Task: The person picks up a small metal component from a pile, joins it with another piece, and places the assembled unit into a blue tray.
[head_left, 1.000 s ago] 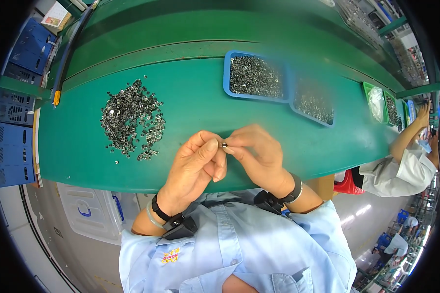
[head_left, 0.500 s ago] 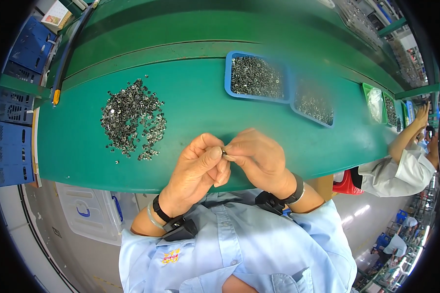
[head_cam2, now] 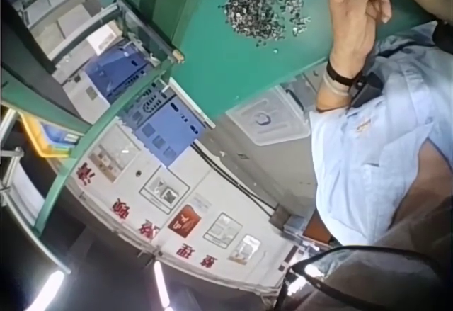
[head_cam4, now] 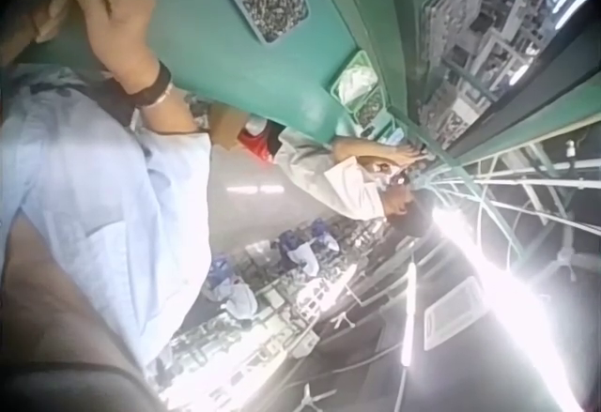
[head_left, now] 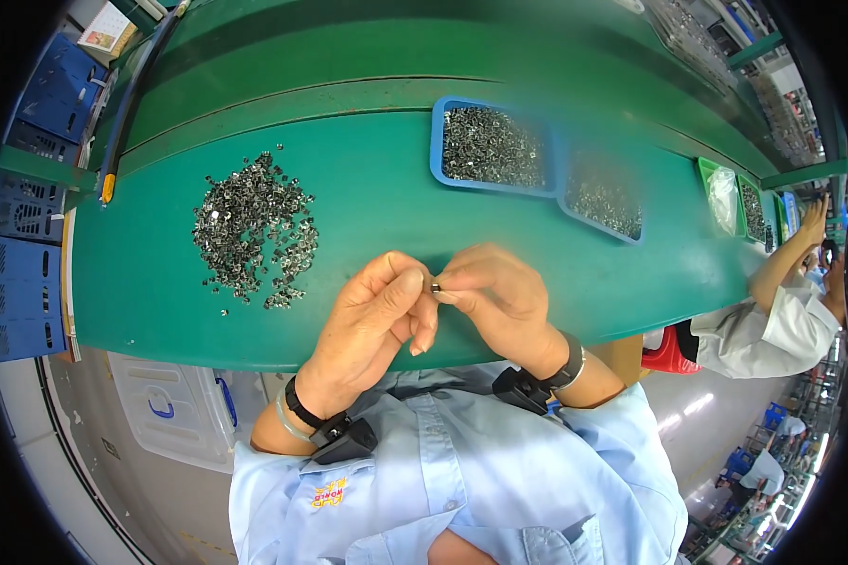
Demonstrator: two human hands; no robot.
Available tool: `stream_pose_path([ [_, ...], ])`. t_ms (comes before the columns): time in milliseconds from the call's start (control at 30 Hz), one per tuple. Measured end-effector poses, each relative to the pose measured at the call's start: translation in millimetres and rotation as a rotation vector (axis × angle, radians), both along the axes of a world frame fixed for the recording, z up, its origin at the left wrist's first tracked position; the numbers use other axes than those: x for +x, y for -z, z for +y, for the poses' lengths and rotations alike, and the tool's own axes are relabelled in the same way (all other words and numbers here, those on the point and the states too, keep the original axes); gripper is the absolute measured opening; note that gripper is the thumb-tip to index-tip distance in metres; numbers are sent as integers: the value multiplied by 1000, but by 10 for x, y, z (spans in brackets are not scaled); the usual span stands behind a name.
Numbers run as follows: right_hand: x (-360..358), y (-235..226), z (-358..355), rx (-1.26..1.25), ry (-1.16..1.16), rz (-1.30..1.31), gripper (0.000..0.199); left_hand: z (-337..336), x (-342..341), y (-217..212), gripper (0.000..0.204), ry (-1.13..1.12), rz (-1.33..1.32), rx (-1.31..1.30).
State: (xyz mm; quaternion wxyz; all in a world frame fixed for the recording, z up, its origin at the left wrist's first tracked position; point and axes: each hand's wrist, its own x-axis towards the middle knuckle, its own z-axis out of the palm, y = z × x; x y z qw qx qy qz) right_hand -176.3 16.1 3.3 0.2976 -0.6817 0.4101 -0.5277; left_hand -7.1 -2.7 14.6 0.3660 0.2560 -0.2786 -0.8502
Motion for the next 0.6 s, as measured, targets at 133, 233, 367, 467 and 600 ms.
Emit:
stream_pose_path([
  [133,2,16,16,56,8,-81,12,-7,3,6,20,23,55,11],
  [233,11,29,24,67,16,-120,12,14,-23,-4,19,3,7,-24],
  [367,21,50,36,87,19,-167,12,23,-46,-18,17,-17,-34,-28],
  [467,25,47,32,95,24,-169,12,21,-61,-29,17,-34,-67,-37],
  [600,87,34,50,72,86,-139,12,49,-74,-23,15,-83,-145,-100],
])
